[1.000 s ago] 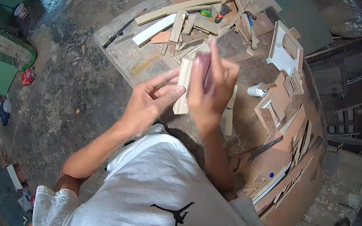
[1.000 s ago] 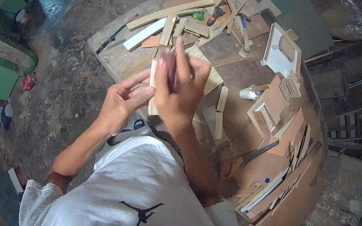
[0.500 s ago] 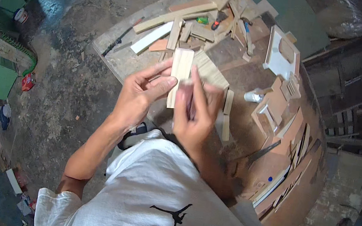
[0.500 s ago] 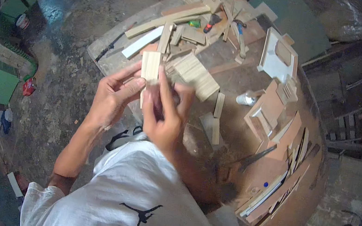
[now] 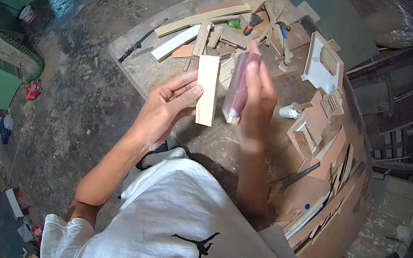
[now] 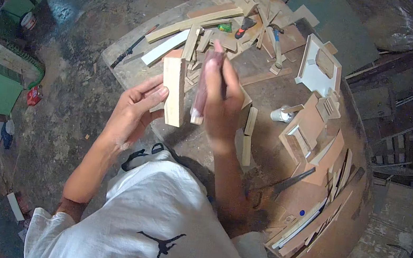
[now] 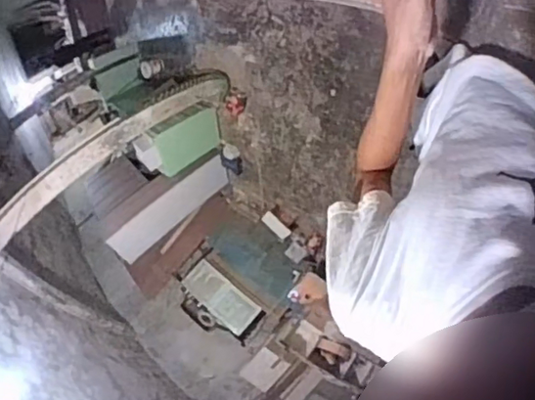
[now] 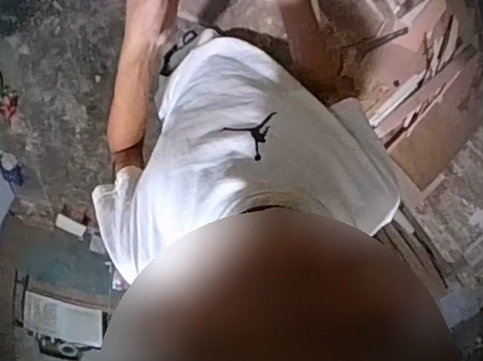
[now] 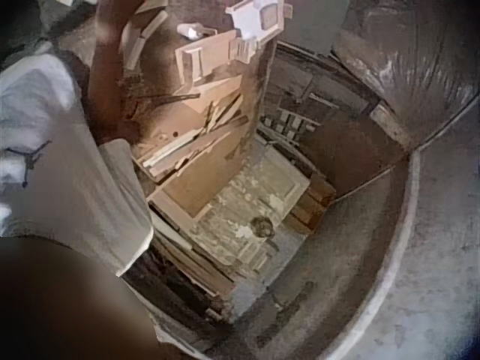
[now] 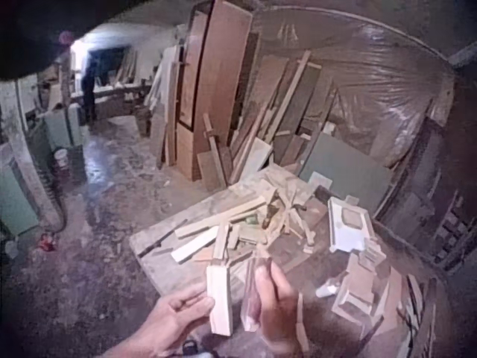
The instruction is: Sawing a small wooden block and then sanding its edges with a sanding sponge.
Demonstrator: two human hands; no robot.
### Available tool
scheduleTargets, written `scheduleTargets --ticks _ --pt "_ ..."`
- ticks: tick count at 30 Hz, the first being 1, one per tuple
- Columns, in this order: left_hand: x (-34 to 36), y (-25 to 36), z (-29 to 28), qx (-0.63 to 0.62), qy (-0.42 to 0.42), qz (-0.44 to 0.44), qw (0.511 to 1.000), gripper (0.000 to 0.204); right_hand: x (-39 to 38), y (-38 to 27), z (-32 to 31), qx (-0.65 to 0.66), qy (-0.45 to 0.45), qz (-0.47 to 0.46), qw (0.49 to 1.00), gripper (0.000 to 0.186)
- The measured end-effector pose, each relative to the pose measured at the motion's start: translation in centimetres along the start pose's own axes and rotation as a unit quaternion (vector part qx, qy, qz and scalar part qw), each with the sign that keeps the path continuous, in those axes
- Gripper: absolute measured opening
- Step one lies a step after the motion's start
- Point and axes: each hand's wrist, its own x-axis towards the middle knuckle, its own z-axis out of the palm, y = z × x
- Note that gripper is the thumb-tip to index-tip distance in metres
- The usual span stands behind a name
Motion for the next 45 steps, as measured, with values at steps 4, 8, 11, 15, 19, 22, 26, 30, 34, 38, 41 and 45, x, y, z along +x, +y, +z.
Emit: scheduleTargets --ticks 4,8,11,15,19,22,26,30,34,38,41,45 --pt "0.0 0.2 0.2 -0.003 -0.005 -0.002 1.0 0.052 -3.5 1.3 0.4 -0.026 -0.021 -0.104 0.994 0.045" --pt "0.0 -0.2 0.3 0.035 -0.025 0.006 0.999 0.054 -5.3 1.7 0.3 -0.144 -0.015 -0.131 0.981 0.049" --pt "-0.2 -0.5 -0.1 0.089 -0.029 0.042 0.995 0.056 -6.1 2.1 0.5 -0.129 0.004 -0.143 0.981 0.05" --pt "-1.0 -0.2 0.5 0.153 -0.018 0.09 0.984 0.057 -6.6 1.8 0.9 -0.122 0.004 -0.134 0.983 0.051" --pt "-1.3 0.4 1.0 0.138 -0.009 0.121 0.983 0.058 -6.7 1.9 1.4 -0.111 0.021 -0.146 0.983 0.051" --pt "-1.4 -0.3 0.4 0.15 -0.017 0.103 0.983 0.059 -6.8 1.7 1.9 -0.128 0.035 -0.168 0.977 0.049" --pt "-2.3 -1.8 0.1 0.178 -0.027 0.065 0.982 0.059 -2.8 -0.9 1.6 -0.081 0.075 -0.062 0.992 0.047" --pt "-0.7 1.0 0.6 0.156 -0.007 0.097 0.983 0.058 -6.1 1.6 2.9 -0.109 0.025 -0.179 0.977 0.048" --pt "-1.2 -1.3 0.2 0.189 -0.025 0.116 0.975 0.057 -3.1 -0.1 2.4 -0.103 0.071 -0.036 0.991 0.048" --pt "-0.5 -0.2 0.2 0.123 -0.038 0.065 0.99 0.057 -3.6 0.3 2.6 -0.106 0.076 -0.093 0.987 0.05" --pt "0.8 0.1 0.1 0.099 -0.046 0.103 0.989 0.057 -5.2 1.5 2.9 -0.137 0.047 -0.187 0.972 0.05" --pt "-0.8 -1.4 0.6 0.158 -0.064 0.073 0.983 0.058 -1.3 -1.1 1.3 -0.072 0.095 -0.002 0.993 0.049"
